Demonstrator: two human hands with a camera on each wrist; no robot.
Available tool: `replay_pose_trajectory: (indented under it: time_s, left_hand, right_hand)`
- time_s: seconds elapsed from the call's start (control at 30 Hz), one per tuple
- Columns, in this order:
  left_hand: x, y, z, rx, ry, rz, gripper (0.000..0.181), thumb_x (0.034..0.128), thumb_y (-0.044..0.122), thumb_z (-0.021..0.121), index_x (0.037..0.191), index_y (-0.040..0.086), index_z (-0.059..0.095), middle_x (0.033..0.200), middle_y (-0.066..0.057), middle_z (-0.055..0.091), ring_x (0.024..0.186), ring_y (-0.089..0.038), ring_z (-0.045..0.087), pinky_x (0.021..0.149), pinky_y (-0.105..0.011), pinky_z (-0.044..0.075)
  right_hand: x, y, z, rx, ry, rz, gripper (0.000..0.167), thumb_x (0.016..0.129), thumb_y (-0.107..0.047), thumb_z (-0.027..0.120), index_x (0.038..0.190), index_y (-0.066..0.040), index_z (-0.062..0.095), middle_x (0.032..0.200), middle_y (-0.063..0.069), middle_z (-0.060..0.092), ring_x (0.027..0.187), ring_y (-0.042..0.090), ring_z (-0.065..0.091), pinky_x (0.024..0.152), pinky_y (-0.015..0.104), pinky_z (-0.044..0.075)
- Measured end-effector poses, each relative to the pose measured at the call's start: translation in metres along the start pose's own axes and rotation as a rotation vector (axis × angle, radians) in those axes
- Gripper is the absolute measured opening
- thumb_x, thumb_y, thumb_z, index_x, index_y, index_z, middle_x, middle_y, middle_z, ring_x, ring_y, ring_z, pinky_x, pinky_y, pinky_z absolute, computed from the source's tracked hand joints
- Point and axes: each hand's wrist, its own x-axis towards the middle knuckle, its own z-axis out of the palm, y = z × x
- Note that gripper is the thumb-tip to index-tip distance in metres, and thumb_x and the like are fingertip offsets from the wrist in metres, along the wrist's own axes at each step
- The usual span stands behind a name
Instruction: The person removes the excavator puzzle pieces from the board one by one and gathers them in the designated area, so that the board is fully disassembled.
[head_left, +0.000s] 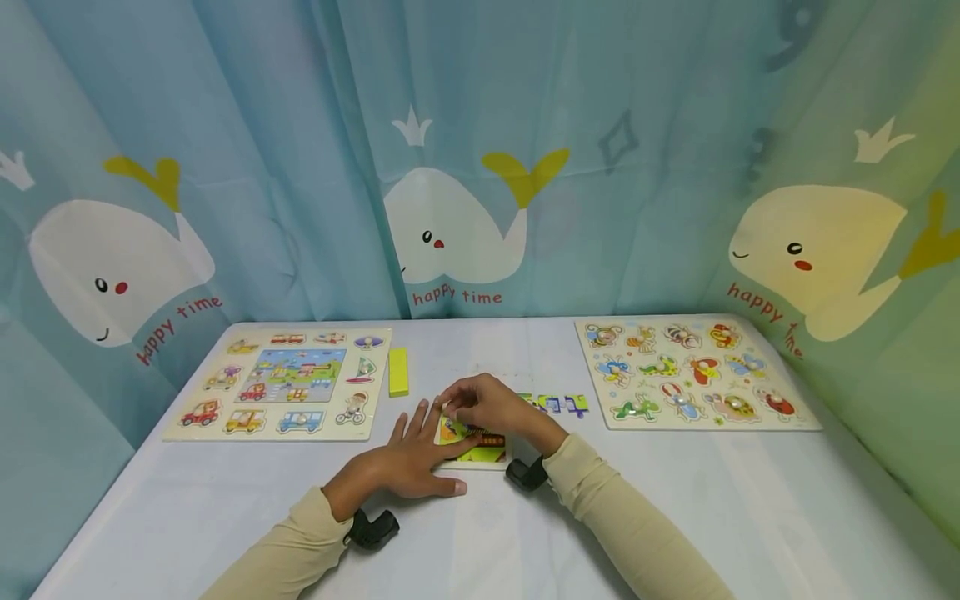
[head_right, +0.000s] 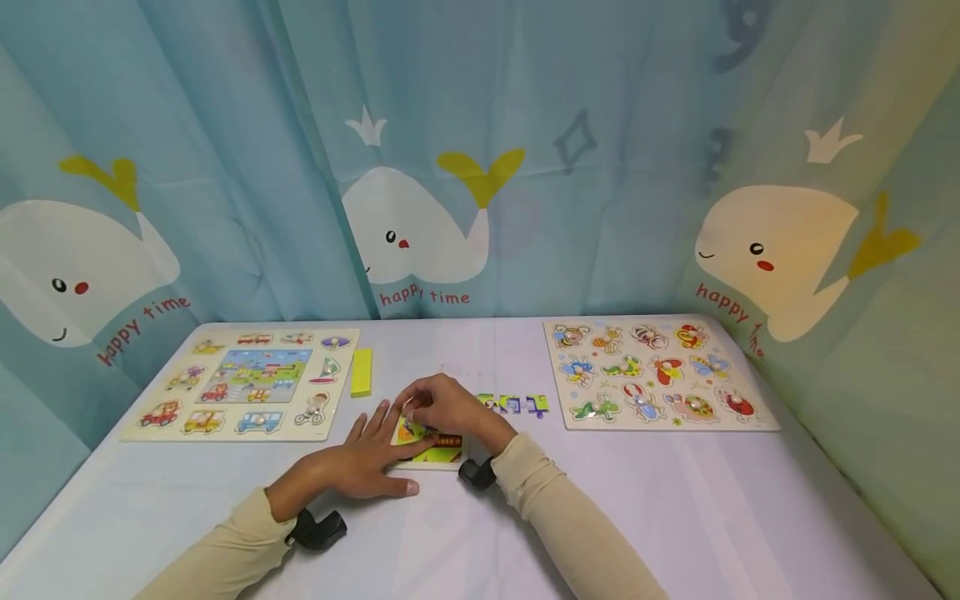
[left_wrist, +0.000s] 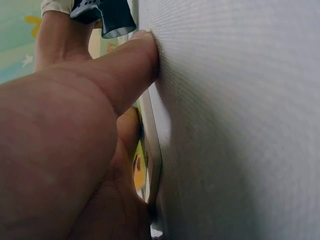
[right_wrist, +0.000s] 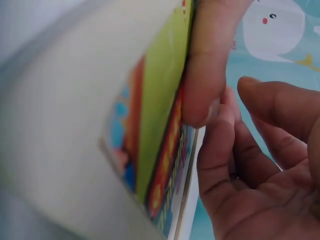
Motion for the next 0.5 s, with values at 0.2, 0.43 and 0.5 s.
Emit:
replay_pose_trajectory:
  time_s: [0.2, 0.43, 0.5]
  left_hand:
    - [0.0005, -0.0005, 0.0017, -0.011, 0.01, -0.006, 0.067, 0.0932, 0.057, 0.054, 0.152, 0.035, 0.033, 0.159, -0.018, -0.013, 0.142, -0.04, -0.019, 0.109, -0.063, -0.004]
    - [0.0001, -0.0003, 0.0015, -0.01, 0.019, -0.006, 0.065, 0.0935, 0.056, 0.055, 0.152, 0.034, 0.035, 0.16, -0.017, -0.013, 0.143, -0.04, -0.018, 0.109, -0.063, -0.004]
    - [-0.0001, -0.0002, 0.0013, -0.008, 0.017, -0.007, 0.065, 0.0935, 0.056, 0.055, 0.151, 0.034, 0.035, 0.16, -0.016, -0.014, 0.143, -0.039, -0.018, 0.109, -0.062, -0.004]
  right_hand:
    - [-0.0027, -0.004, 0.0001, -0.025, -0.024, 0.027, 0.019, 0.093, 0.002, 0.062, 0.11, 0.002, 0.07, 0.097, 0.004, 0.07, 0.081, 0.01, 0.061, 0.072, 0.024, 0.05]
    - [-0.0051, -0.0054, -0.0008, -0.037, -0.064, 0.018, 0.015, 0.094, 0.001, 0.062, 0.105, 0.001, 0.072, 0.099, 0.004, 0.071, 0.079, 0.01, 0.062, 0.066, 0.025, 0.051]
    - [-0.0052, -0.0053, -0.0002, -0.034, -0.07, 0.014, 0.015, 0.094, 0.0, 0.061, 0.105, 0.0, 0.072, 0.098, 0.004, 0.071, 0.078, 0.01, 0.061, 0.066, 0.025, 0.05]
